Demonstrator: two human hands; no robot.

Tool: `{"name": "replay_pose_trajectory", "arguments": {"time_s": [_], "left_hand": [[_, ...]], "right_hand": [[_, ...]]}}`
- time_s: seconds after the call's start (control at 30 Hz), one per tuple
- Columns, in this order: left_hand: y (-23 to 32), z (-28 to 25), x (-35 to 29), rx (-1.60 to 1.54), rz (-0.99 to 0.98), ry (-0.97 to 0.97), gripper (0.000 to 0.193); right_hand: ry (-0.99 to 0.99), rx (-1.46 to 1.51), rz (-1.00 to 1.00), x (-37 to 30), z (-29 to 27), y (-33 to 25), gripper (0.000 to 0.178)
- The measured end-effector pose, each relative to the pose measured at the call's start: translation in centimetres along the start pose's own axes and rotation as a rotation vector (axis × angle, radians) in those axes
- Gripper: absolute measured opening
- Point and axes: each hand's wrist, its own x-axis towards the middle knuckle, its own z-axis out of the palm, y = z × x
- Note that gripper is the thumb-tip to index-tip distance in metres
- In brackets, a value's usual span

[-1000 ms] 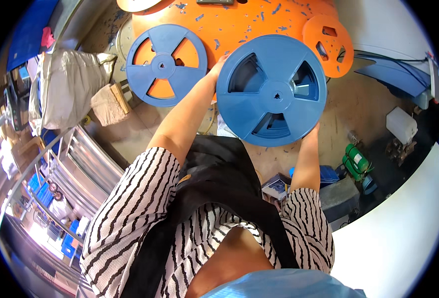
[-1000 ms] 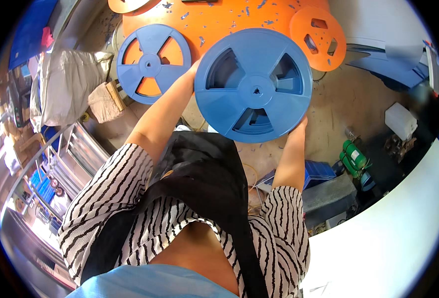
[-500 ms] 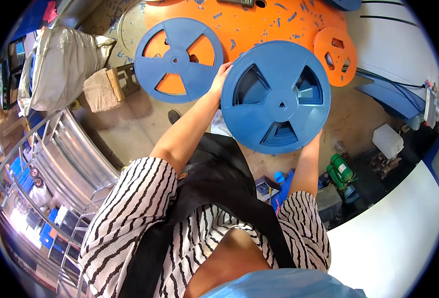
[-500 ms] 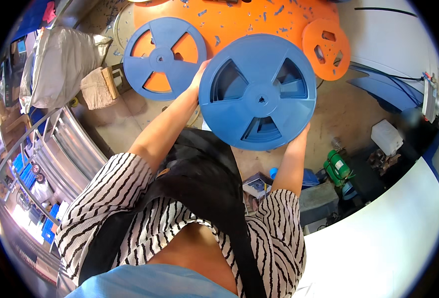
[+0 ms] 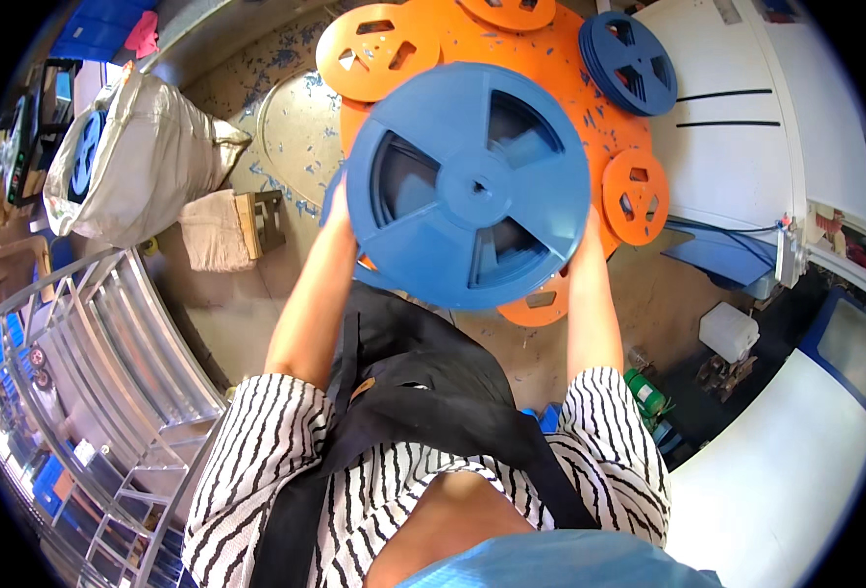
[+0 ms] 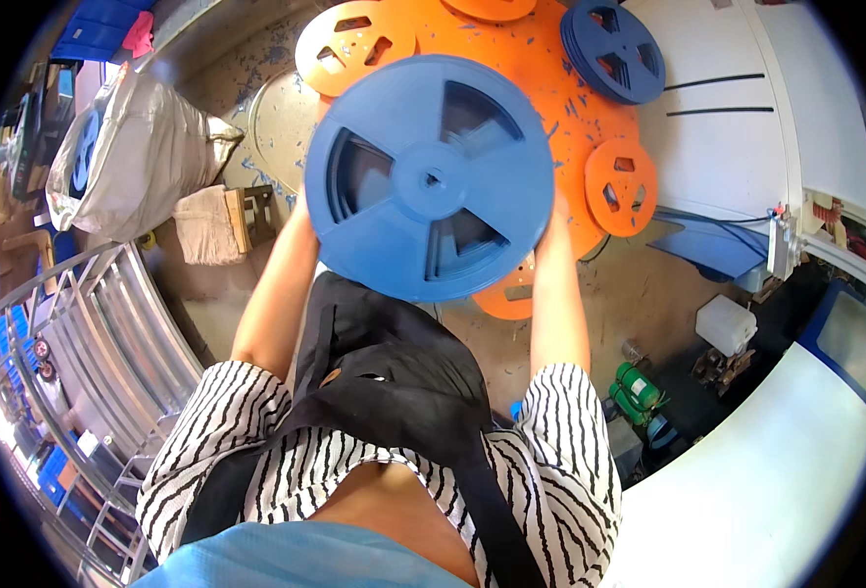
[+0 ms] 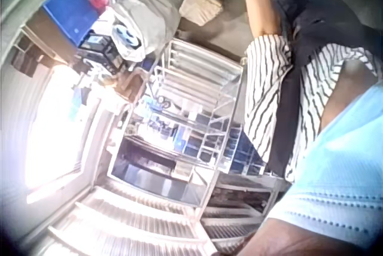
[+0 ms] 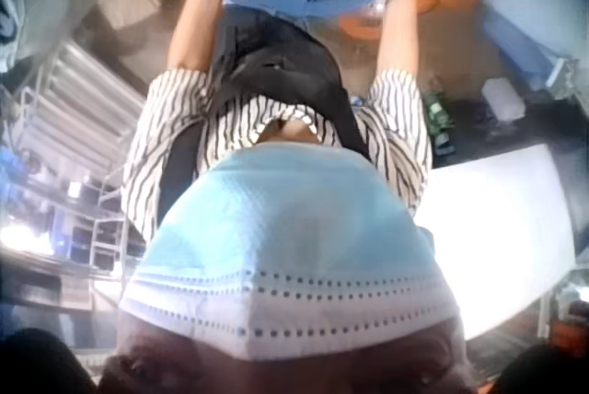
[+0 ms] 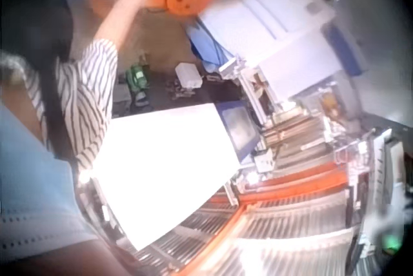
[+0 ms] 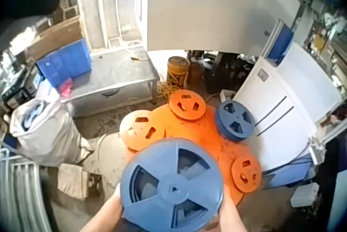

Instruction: The person picks up blue plastic spools from a metal rack and a table, then uses a small white tool to scrape and clean the surfaces of each spool. The cleaned spools are placed back on the table.

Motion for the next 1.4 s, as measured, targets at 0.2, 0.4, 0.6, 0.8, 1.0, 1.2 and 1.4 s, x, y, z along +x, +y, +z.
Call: {"name": "replay_pose_trajectory", "arguments": {"time_s": [0.2, 0.4, 0.6, 0.8, 1.0, 1.2, 1.4], "left_hand": [[12.6, -3.4, 4.7, 0.058, 0.119, 0.060, 0.049], [20.1, -9.0, 12.4, 0.082, 0.115, 0.101, 0.050], [20.8, -12.8, 19.0, 0.062, 0.016, 0.120, 0.051], [19.8, -13.7, 21.0, 0.039, -0.087, 0.130, 0.052], [19.7, -15.0, 20.2, 0.004, -0.102, 0.173, 0.054], [19.3, -15.3, 19.0, -0.010, -0.116, 0.189, 0.055], [19.1, -16.3, 14.7, -0.108, 0.045, 0.335, 0.056]], "right_hand": [[-0.075, -0.174, 0.011, 9.6, 13.1, 2.6, 0.049], [-0.179, -0.115, 0.052, 17.3, 23.0, 6.7, 0.048], [-0.064, -0.084, 0.085, 18.0, 27.2, 7.4, 0.048], [-0.037, -0.152, -0.070, 21.3, 21.6, 9.4, 0.039], [0.565, -0.021, -0.319, 15.9, 15.0, 10.9, 0.025], [0.710, -0.085, -0.183, 18.2, 7.6, 15.5, 0.032], [0.400, -0.326, -0.420, 12.3, 14.5, 16.4, 0.060]]}}
